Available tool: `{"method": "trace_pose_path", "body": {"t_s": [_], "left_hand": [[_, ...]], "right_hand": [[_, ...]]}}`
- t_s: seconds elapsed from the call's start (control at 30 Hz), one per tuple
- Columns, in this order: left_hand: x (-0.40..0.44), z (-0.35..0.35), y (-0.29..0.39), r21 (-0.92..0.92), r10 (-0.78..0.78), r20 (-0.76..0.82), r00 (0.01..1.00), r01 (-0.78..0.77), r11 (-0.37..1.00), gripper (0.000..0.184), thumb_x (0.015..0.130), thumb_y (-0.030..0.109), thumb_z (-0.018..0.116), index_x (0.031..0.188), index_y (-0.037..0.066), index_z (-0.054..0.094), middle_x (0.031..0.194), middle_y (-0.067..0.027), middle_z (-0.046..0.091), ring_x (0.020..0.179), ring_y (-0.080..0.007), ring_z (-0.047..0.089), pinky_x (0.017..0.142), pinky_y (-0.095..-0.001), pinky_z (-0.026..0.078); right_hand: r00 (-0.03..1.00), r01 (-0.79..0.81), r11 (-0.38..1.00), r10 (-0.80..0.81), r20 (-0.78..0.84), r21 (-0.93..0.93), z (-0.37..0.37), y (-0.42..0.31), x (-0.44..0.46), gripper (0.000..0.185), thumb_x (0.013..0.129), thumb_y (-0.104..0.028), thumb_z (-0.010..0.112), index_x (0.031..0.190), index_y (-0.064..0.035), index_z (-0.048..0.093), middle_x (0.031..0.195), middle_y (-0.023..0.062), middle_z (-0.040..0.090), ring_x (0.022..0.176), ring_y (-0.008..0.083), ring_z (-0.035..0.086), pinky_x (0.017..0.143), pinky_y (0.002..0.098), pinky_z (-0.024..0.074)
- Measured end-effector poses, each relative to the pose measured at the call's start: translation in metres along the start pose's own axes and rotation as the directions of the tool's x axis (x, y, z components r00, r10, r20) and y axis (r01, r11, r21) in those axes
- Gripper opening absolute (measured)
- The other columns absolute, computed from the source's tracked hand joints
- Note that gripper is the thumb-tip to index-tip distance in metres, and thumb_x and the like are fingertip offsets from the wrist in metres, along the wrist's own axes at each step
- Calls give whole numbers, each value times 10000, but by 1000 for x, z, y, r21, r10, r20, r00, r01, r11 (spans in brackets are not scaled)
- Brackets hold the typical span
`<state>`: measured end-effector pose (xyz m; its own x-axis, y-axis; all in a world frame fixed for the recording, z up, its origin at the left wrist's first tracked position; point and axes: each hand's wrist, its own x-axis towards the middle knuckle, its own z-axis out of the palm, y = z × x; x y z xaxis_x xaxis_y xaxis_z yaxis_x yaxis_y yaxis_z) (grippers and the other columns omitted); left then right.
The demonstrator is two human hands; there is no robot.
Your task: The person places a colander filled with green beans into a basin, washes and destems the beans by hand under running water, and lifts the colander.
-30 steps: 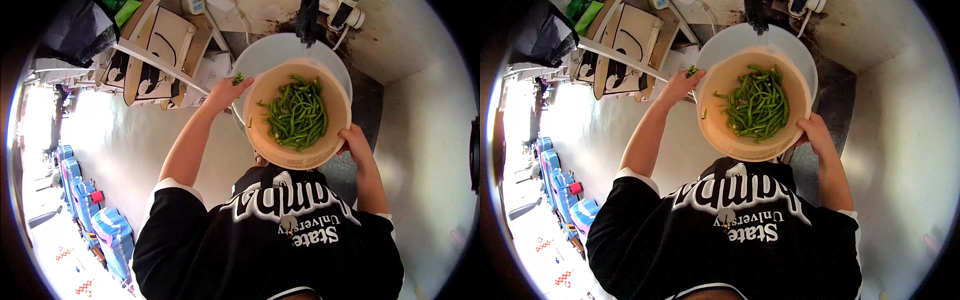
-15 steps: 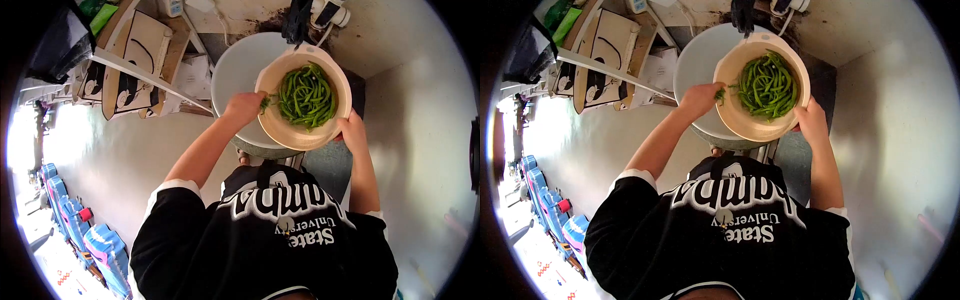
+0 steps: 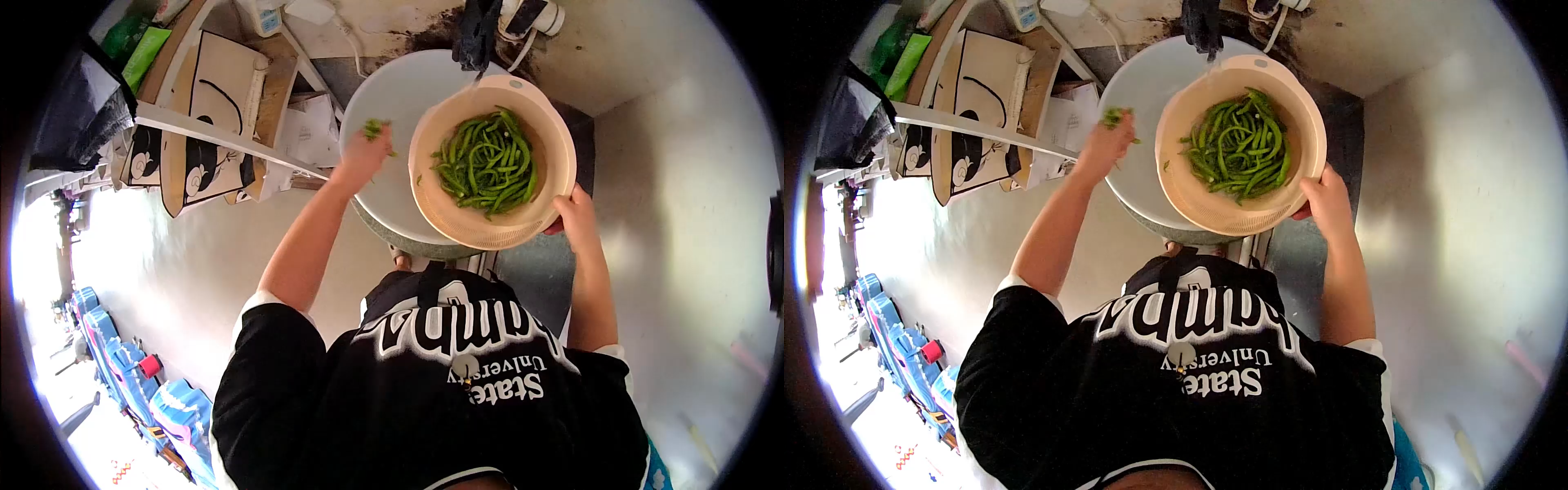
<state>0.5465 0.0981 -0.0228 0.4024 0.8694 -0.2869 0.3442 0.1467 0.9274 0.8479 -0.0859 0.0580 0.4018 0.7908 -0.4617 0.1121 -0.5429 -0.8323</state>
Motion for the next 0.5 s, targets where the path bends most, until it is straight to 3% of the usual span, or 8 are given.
{"method": "trace_pose_path", "body": {"t_s": [0.03, 0.07, 0.17, 0.27, 0.37, 0.47, 0.5], "left_hand": [[-2, -13, -2, -340, -98, 57, 994, 111, 934, 210, 848, 257, 569, 820, 60, 500, 641, -42, 520, 531, -128, 478, 450, -259, 354], [-3, -19, -2, -630, -170, 141, 975, 221, 745, 227, 848, 272, 577, 797, 64, 502, 622, -31, 502, 505, -100, 446, 426, -238, 321], [-18, -14, -2, -557, -269, 127, 955, 294, 777, 202, 847, 274, 579, 793, 97, 499, 604, 25, 429, 472, -22, 291, 409, -175, 214], [-35, -11, 3, -383, -283, 187, 941, 335, 861, 241, 852, 282, 573, 781, 68, 487, 605, 20, 432, 489, -56, 362, 422, -207, 285], [-42, -12, 1, -22, -93, -67, 993, 92, 996, 260, 837, 306, 601, 776, 85, 479, 598, 13, 435, 497, -65, 369, 430, -229, 291], [-63, -3, 57, 485, 104, -53, 993, -65, 872, 195, 822, 236, 602, 876, 67, 520, 656, -50, 528, 602, -183, 539, 531, -339, 421], [-62, 6, 55, 630, 166, 152, 974, -225, 743, 169, 825, 211, 580, 916, 78, 531, 696, -70, 549, 659, -220, 561, 579, -365, 436]], "right_hand": [[1000, -13, 1000, 12, 20, 12, -2, 0, -1, 299, 765, -106, 448, 1026, 27, 510, 787, 123, 609, 563, 170, 616, 412, 257, 498], [999, -23, 999, 22, 41, 22, -4, 0, -2, 299, 760, -112, 450, 1017, 26, 514, 779, 121, 610, 556, 171, 614, 407, 256, 496], [996, -48, 998, 44, 84, 44, -8, 5, 1, 307, 744, -122, 454, 1003, 29, 521, 762, 121, 611, 534, 171, 606, 395, 256, 489], [989, -58, 997, 51, 141, 41, -6, 7, 5, 321, 732, -121, 458, 1003, 36, 523, 735, 119, 609, 511, 168, 595, 385, 256, 479], [977, -59, 998, 52, 208, 28, 4, 4, 9, 334, 722, -116, 461, 1010, 43, 522, 705, 120, 606, 486, 166, 584, 380, 253, 469], [965, -64, 998, 58, 254, 14, 11, 2, 15, 334, 722, -112, 462, 1009, 46, 523, 690, 124, 604, 467, 167, 576, 380, 252, 466], [961, -71, 997, 67, 267, 4, 14, 3, 17, 331, 723, -112, 461, 1007, 46, 524, 688, 125, 604, 462, 168, 573, 381, 252, 465]]}}
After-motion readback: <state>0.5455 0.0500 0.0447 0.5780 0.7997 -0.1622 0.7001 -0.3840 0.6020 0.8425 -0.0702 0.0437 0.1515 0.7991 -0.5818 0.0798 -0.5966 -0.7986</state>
